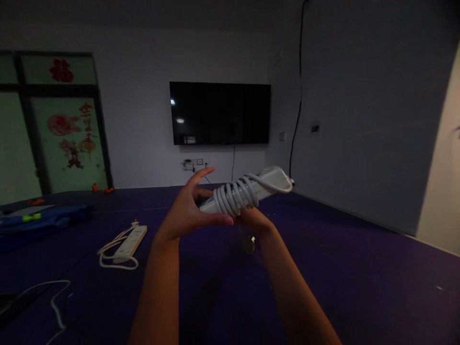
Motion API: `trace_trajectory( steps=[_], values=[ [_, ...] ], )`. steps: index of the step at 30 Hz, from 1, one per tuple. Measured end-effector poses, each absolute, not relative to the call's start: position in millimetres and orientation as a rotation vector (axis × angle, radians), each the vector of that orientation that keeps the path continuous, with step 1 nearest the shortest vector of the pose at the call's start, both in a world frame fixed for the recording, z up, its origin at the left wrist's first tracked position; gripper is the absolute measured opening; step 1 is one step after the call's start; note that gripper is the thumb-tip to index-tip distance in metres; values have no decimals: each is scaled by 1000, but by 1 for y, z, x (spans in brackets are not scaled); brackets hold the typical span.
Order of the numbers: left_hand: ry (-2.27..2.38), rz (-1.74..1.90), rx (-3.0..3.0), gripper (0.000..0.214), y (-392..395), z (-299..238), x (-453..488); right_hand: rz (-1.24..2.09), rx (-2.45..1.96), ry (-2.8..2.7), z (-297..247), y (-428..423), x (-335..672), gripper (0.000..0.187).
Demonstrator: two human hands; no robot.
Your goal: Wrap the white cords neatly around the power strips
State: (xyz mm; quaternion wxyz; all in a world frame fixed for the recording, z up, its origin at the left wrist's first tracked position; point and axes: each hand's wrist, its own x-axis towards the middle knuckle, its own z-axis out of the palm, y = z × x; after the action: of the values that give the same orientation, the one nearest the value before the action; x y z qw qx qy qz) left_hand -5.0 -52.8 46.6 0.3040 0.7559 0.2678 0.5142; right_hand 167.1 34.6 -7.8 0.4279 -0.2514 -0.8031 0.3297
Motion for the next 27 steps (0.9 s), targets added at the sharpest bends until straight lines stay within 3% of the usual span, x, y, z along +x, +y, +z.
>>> trace_trajectory(
  steps=[6, 11, 18, 22, 27],
  values=[
    [852, 1785, 1792, 98, -38, 46, -9, 1060, -620, -1919, 2, 31, 169, 40],
    [974, 1995, 1764, 88, -31, 43, -8, 914, -746, -2028, 16, 15, 169, 19],
    [1149, 2346, 1733, 66, -23, 40, -8, 736, -809, -2160, 34, -18, 177, 23],
    [1270, 2445, 1817, 62, -10, 33, -4, 470, -815, -2231, 37, -29, 169, 8],
    [1479, 2461, 1895, 64, 8, 22, 6, 216, -867, -2160, 33, -26, 160, 11]
  ],
)
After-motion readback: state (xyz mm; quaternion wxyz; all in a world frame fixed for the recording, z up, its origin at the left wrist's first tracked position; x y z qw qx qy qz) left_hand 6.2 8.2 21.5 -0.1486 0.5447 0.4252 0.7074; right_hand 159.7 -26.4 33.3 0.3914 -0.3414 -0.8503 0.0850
